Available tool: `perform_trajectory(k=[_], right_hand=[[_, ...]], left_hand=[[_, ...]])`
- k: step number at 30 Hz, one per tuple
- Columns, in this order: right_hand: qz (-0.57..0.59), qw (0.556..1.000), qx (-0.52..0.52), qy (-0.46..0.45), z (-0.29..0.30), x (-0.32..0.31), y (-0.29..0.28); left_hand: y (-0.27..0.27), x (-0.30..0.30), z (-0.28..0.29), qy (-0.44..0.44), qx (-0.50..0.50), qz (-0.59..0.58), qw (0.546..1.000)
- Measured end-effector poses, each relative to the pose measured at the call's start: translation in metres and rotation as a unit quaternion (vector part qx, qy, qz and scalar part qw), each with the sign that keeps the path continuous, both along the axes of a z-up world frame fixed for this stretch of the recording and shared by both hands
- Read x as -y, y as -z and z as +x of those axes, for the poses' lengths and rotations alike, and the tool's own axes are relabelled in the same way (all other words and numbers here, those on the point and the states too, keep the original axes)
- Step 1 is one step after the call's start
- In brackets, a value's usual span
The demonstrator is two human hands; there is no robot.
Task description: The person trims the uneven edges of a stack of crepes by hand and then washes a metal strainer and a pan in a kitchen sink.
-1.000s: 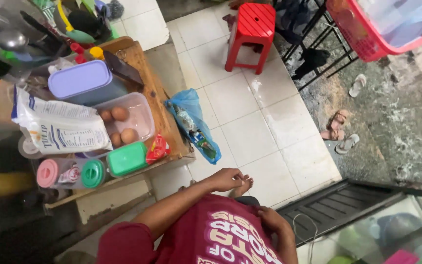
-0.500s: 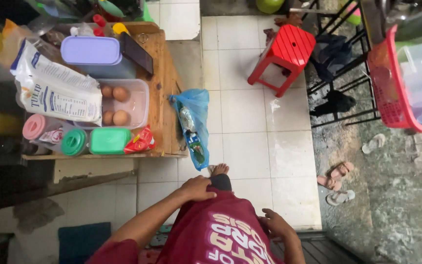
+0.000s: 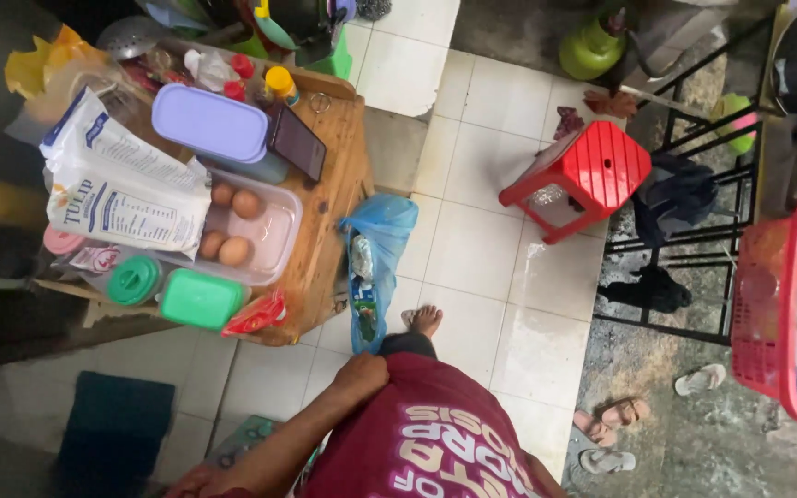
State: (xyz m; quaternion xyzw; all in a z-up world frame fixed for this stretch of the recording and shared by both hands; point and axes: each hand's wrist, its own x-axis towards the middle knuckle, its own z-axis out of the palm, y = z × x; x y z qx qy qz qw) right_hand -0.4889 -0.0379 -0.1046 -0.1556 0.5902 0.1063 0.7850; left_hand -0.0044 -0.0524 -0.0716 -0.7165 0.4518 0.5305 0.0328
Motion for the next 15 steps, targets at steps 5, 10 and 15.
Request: perform_trajectory(k=[5,10,15], right_hand=[[-0.213,0.908,-0.180,-0.312,0.045,0.138,-0.004],[-0.249,0.750,-0.238,-0.565,0.110,0.214,-0.082],[-0.342,0.730,-0.177,-0.565,0.104,0.268,-0.036]], left_hand=[[-0.072,0.050,0.005,-0.069,0.028,0.040,0.996],[-0.008,0.049,0.000,-0.281,-0.005,-0.046,0.959],[-0.016,0.067,-0.011,-0.294,-0.006,-0.085,0.952]])
